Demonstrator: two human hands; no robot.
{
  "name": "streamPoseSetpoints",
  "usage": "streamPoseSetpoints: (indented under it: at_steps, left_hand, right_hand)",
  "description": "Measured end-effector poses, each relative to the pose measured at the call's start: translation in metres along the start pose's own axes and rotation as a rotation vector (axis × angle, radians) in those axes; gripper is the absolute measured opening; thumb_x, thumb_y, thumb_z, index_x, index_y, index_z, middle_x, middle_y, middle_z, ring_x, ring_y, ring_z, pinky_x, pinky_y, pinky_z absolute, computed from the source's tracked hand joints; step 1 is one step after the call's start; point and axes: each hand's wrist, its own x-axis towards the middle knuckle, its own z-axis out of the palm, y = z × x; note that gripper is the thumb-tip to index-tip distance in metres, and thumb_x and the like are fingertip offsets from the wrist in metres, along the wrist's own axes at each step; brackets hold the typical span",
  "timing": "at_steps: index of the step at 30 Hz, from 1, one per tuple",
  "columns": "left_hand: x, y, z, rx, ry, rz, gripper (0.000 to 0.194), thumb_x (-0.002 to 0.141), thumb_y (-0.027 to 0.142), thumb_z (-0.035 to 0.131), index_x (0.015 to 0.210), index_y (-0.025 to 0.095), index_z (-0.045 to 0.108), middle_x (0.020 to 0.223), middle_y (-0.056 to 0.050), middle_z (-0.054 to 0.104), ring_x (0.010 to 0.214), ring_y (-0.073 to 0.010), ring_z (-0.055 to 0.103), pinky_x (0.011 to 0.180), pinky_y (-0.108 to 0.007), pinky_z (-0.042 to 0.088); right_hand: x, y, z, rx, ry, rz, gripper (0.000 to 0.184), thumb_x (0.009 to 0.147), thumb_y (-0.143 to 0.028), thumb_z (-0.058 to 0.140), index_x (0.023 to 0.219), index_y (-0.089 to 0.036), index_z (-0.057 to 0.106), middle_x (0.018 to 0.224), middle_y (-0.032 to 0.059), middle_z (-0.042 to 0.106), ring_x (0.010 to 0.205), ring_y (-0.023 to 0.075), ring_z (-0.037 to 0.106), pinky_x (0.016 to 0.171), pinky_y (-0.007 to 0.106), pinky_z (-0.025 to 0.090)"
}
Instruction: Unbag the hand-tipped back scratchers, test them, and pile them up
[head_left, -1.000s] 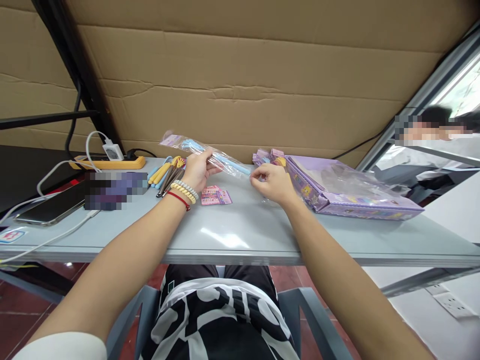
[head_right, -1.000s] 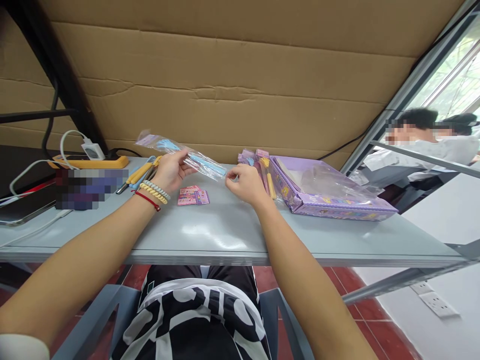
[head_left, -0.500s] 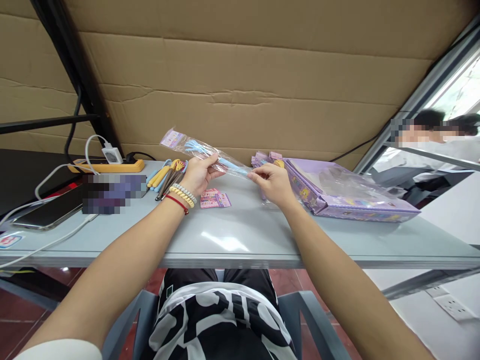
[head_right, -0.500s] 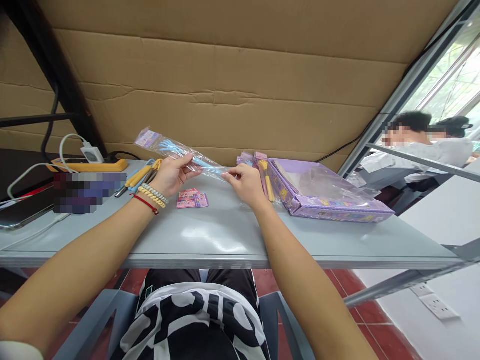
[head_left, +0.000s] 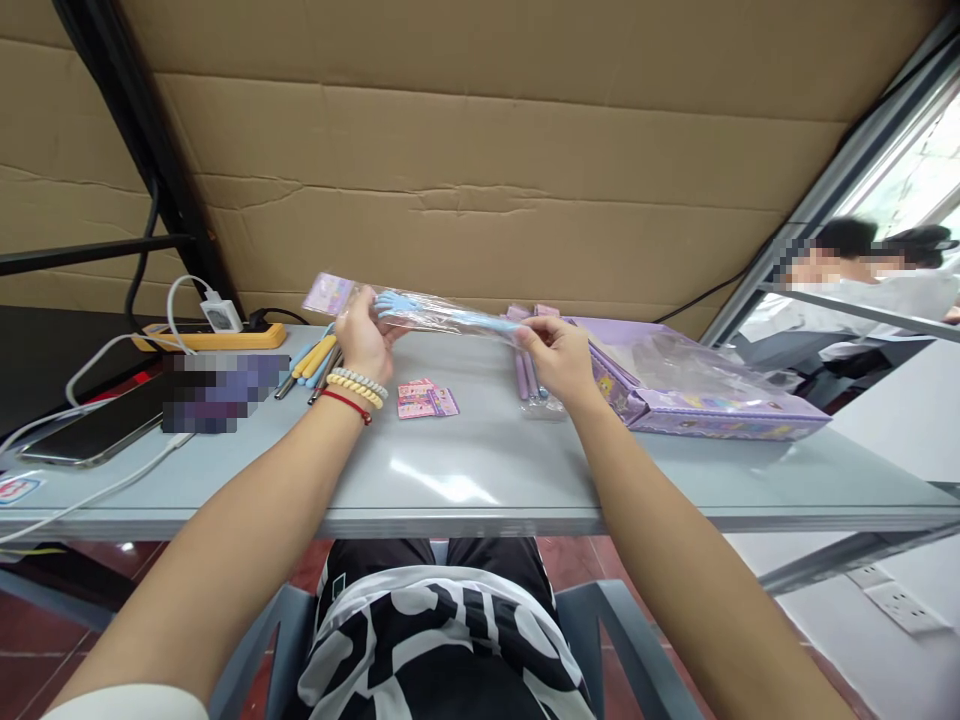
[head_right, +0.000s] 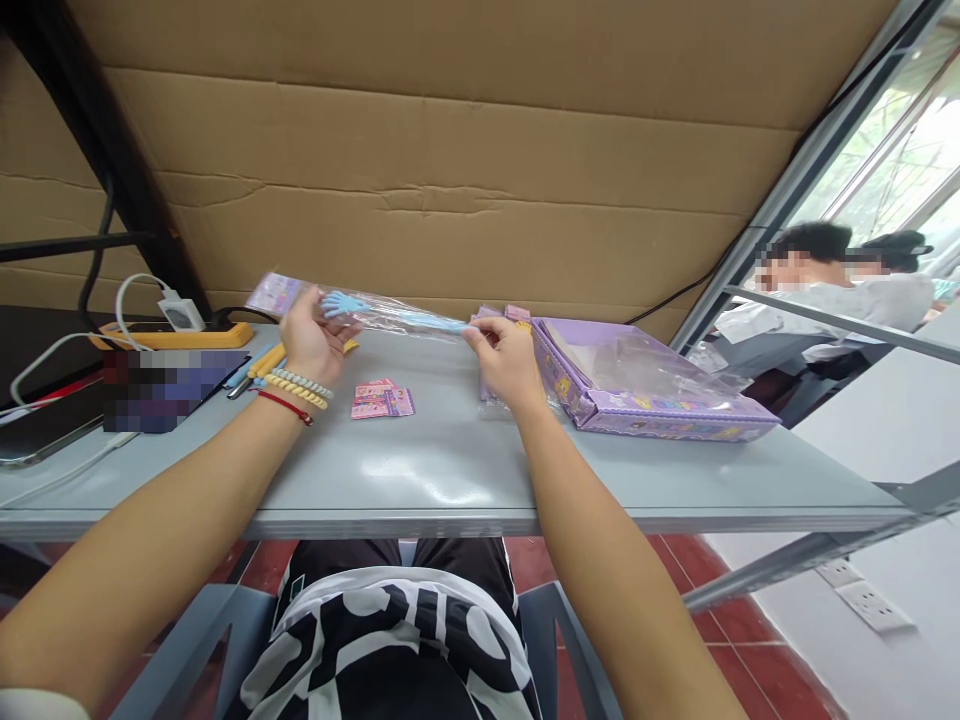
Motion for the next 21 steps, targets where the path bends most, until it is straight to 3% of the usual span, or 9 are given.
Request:
streamPoseSetpoints:
  at_steps: [4,7,10,12,14,18,21]
  left_hand:
    - [0.014,0.011,-0.007,0.009,0.199,0.035,0.004,0.079,0.024,0.046,0.078,0.021,0.046,0.062,0.004,0.057,0.051,-0.0101,0.060,0.044,-0.020,0.045]
    - [0.018,0.017,-0.010,0.016,0.315,0.034,0.005,0.078,0.020,0.044,0.073,0.020,0.044,0.056,0.005,0.051,0.042,-0.0085,0.051,0.037,-0.020,0.035]
    - [0.022,0.020,-0.014,0.029,0.397,0.013,0.013,0.077,0.017,0.042,0.065,0.020,0.039,0.048,0.007,0.039,0.035,-0.0060,0.036,0.034,-0.019,0.026]
    - [0.026,0.020,-0.017,0.035,0.424,0.004,0.017,0.075,0.015,0.043,0.061,0.020,0.034,0.045,0.008,0.031,0.033,-0.0051,0.028,0.032,-0.019,0.020]
    - [0.029,0.019,-0.020,0.082,0.360,-0.051,0.020,0.073,0.013,0.045,0.060,0.020,0.032,0.044,0.009,0.025,0.032,-0.0044,0.023,0.032,-0.018,0.016]
    - [0.022,0.007,-0.016,0.316,-0.026,-0.257,0.019,0.068,0.011,0.056,0.062,0.018,0.040,0.042,0.011,0.021,0.030,-0.0025,0.016,0.031,-0.017,0.010]
    - [0.008,-0.008,-0.005,0.460,-0.238,-0.314,0.020,0.072,0.016,0.064,0.069,0.017,0.044,0.044,0.009,0.036,0.032,-0.0033,0.030,0.031,-0.016,0.019]
  right_hand:
    - [0.011,0.004,-0.007,0.431,0.135,0.229,0.021,0.079,-0.039,0.058,0.081,-0.020,0.051,0.063,-0.0021,0.060,0.046,0.0075,0.046,0.041,0.019,0.033]
    - [0.019,0.004,-0.018,0.694,0.354,0.430,0.021,0.081,-0.037,0.054,0.076,-0.022,0.041,0.058,-0.0040,0.058,0.040,0.0066,0.045,0.032,0.015,0.024]
    - [0.024,0.005,-0.029,0.833,0.543,0.561,0.014,0.085,-0.027,0.045,0.073,-0.021,0.039,0.055,-0.0053,0.053,0.038,0.0048,0.045,0.030,0.013,0.026]
    - [0.024,0.004,-0.033,0.906,0.576,0.574,0.014,0.085,-0.021,0.041,0.071,-0.020,0.041,0.055,-0.0049,0.053,0.039,0.0035,0.045,0.031,0.012,0.028]
    - [0.022,0.002,-0.033,0.976,0.547,0.532,0.013,0.082,-0.017,0.044,0.069,-0.019,0.042,0.055,-0.0033,0.055,0.041,0.0034,0.047,0.032,0.011,0.031]
    - [0.017,-0.003,-0.024,1.045,0.390,0.431,0.012,0.074,-0.012,0.054,0.067,-0.017,0.047,0.056,0.0011,0.062,0.045,0.0070,0.053,0.035,0.013,0.038]
    - [0.015,-0.006,-0.018,1.027,0.297,0.407,0.012,0.071,-0.008,0.056,0.066,-0.017,0.048,0.056,0.0021,0.064,0.044,0.0092,0.055,0.034,0.015,0.038]
